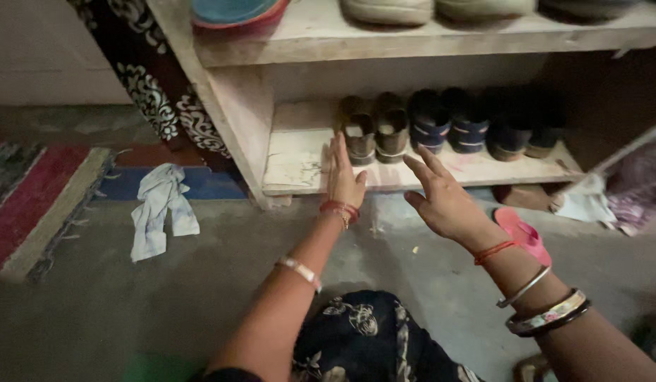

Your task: The person sits on the floor and organizes various shoes and sandals by picking them up from the floor and placing them onto a two-tier wooden shoe rack. They handle multiple pairs of flip-flops and sneakers, arranging them neatly on the shelves.

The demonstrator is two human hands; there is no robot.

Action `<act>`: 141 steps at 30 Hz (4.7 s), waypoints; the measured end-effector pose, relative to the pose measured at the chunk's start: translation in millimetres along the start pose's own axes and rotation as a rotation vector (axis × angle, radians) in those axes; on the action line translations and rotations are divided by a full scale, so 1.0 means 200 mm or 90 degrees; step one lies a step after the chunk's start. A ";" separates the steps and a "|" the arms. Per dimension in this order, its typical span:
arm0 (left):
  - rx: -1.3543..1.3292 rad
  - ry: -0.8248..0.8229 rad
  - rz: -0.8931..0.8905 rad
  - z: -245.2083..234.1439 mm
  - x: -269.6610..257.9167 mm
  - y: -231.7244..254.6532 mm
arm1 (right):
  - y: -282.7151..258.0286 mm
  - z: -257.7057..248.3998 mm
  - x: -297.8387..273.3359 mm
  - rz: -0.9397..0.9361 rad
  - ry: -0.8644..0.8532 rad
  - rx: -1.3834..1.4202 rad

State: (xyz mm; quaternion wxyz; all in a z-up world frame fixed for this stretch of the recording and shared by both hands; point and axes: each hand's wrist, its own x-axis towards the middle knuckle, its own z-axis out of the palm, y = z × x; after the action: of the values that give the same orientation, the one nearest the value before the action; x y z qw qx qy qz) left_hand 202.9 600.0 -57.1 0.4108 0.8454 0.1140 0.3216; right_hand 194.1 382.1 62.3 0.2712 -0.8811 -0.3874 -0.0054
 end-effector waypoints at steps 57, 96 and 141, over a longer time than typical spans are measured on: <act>-0.054 -0.801 0.362 0.73 -1.78 1.55 | 1.21 0.12 -3.17 0.802 0.534 0.693; -0.419 -0.486 0.206 0.30 -1.16 1.07 | 0.19 -0.73 -1.37 0.170 0.284 0.111; 0.041 0.100 -0.163 -0.04 0.20 -0.17 | -0.41 0.19 0.00 -0.060 -0.149 -0.021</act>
State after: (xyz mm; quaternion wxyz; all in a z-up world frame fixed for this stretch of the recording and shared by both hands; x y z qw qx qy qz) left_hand 230.9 646.1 -61.6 0.4112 0.8089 0.2629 0.3278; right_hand 130.4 446.6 68.6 0.2088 -0.8609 -0.4573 0.0784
